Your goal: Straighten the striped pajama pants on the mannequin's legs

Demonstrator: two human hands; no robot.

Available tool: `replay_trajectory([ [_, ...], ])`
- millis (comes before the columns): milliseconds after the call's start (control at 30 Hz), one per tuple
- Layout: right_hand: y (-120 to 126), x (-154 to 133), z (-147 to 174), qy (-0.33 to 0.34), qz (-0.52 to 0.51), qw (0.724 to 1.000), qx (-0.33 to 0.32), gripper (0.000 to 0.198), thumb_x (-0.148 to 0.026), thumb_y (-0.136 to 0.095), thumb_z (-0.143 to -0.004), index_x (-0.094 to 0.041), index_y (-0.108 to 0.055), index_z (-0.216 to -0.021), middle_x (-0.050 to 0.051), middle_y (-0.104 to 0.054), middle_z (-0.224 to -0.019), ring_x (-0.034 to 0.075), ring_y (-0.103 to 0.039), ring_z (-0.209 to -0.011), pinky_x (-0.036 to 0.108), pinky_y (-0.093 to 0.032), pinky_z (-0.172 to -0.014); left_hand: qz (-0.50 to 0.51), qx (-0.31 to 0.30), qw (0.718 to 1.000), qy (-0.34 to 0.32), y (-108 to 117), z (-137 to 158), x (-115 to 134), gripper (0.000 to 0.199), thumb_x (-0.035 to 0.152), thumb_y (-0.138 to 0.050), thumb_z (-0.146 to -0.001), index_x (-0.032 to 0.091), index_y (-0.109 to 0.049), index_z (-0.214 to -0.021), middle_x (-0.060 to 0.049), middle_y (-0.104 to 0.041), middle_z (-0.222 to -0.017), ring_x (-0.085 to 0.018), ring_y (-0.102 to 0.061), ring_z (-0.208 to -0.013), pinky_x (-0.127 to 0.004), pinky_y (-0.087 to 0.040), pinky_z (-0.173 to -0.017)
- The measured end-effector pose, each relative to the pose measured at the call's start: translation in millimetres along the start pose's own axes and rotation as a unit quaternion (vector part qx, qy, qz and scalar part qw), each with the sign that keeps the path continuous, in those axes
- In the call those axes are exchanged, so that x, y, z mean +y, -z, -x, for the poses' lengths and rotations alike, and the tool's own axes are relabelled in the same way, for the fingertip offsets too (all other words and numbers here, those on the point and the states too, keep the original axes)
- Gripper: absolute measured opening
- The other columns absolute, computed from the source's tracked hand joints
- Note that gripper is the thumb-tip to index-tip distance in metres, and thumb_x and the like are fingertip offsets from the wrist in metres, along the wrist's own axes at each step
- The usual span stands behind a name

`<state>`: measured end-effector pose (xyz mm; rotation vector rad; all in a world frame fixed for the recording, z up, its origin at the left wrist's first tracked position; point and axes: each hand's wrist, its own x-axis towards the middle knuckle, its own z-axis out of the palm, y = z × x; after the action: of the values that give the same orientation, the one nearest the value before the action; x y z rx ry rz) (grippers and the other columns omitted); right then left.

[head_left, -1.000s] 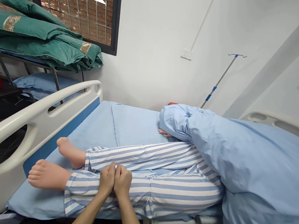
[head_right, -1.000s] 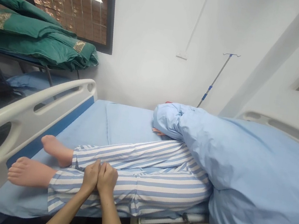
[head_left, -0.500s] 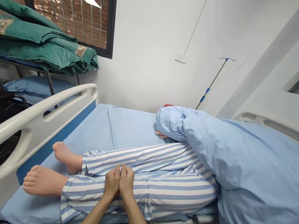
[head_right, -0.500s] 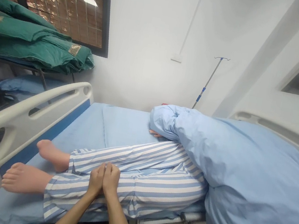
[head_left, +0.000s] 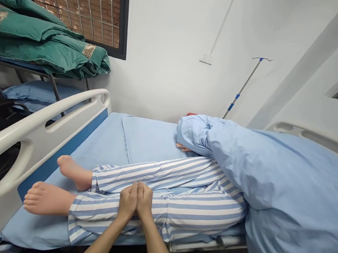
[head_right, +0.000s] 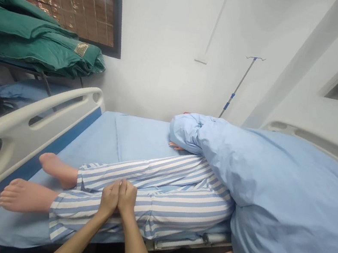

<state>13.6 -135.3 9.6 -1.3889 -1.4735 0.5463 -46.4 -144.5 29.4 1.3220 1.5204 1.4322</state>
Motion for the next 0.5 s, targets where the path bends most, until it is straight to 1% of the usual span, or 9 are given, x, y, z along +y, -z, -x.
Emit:
replay_trajectory([
  [100,2.5,2.1,-3.8,-0.029,-0.068,0.997,0.021,0.036,-0.030,-0.028,-0.081,-0.016,-0.040,-0.050,-0.002,-0.042,-0.047,0.008,-0.037,-0.046,0.020,-0.025,-0.046,0.020,-0.002,1.000,-0.024,-6.9,-4.1,11.9,0.033,0.033,-0.037,-0.072,0.017,-0.035,-0.043,0.003,-0.037,-0.040,-0.008,-0.031,-0.042,-0.021,-0.025,-0.044],
  [167,3.0,3.2,-4.8,-0.040,-0.093,0.994,0.032,0.034,-0.030,-0.030,-0.080,-0.016,-0.039,-0.050,-0.003,-0.040,-0.047,0.008,-0.035,-0.046,0.020,-0.025,-0.046,0.023,0.004,1.000,-0.017,-10.8,-5.7,11.5,0.035,0.033,-0.036,-0.073,0.017,-0.032,-0.042,0.004,-0.034,-0.038,-0.007,-0.030,-0.041,-0.021,-0.025,-0.043],
  [233,2.8,4.2,-4.9,-0.048,-0.101,0.993,0.045,0.033,-0.030,-0.032,-0.079,-0.017,-0.037,-0.049,-0.003,-0.038,-0.046,0.008,-0.034,-0.046,0.020,-0.025,-0.046,-0.002,0.006,1.000,-0.008,-13.1,-5.2,4.9,0.036,0.034,-0.034,-0.074,0.017,-0.034,-0.042,0.003,-0.038,-0.039,-0.008,-0.033,-0.042,-0.021,-0.025,-0.044],
  [333,4.1,2.2,-5.8,-0.062,-0.107,0.991,0.052,0.032,-0.030,-0.033,-0.077,-0.017,-0.034,-0.048,-0.003,-0.036,-0.045,0.008,-0.032,-0.047,0.020,-0.025,-0.045,-0.049,-0.008,0.999,-0.018,-13.8,-2.9,-6.6,0.037,0.035,-0.034,-0.074,0.016,-0.040,-0.044,0.000,-0.045,-0.042,-0.010,-0.038,-0.045,-0.022,-0.026,-0.047],
  [433,11.3,-8.6,-9.9,-0.061,-0.100,0.992,0.043,0.033,-0.030,-0.032,-0.077,-0.017,-0.035,-0.047,-0.003,-0.036,-0.045,0.008,-0.032,-0.046,0.020,-0.024,-0.044,-0.049,-0.016,0.999,-0.018,-12.9,-2.6,-9.1,0.036,0.035,-0.033,-0.074,0.016,-0.042,-0.045,-0.001,-0.047,-0.044,-0.011,-0.040,-0.047,-0.021,-0.027,-0.047],
  [500,18.0,-19.0,-13.2,-0.037,-0.086,0.995,0.036,0.033,-0.030,-0.032,-0.077,-0.016,-0.036,-0.047,-0.004,-0.036,-0.044,0.008,-0.031,-0.045,0.020,-0.024,-0.043,-0.039,-0.023,0.999,-0.010,-12.3,-3.3,-7.5,0.037,0.036,-0.033,-0.074,0.016,-0.043,-0.045,-0.001,-0.048,-0.045,-0.011,-0.040,-0.047,-0.021,-0.028,-0.047],
])
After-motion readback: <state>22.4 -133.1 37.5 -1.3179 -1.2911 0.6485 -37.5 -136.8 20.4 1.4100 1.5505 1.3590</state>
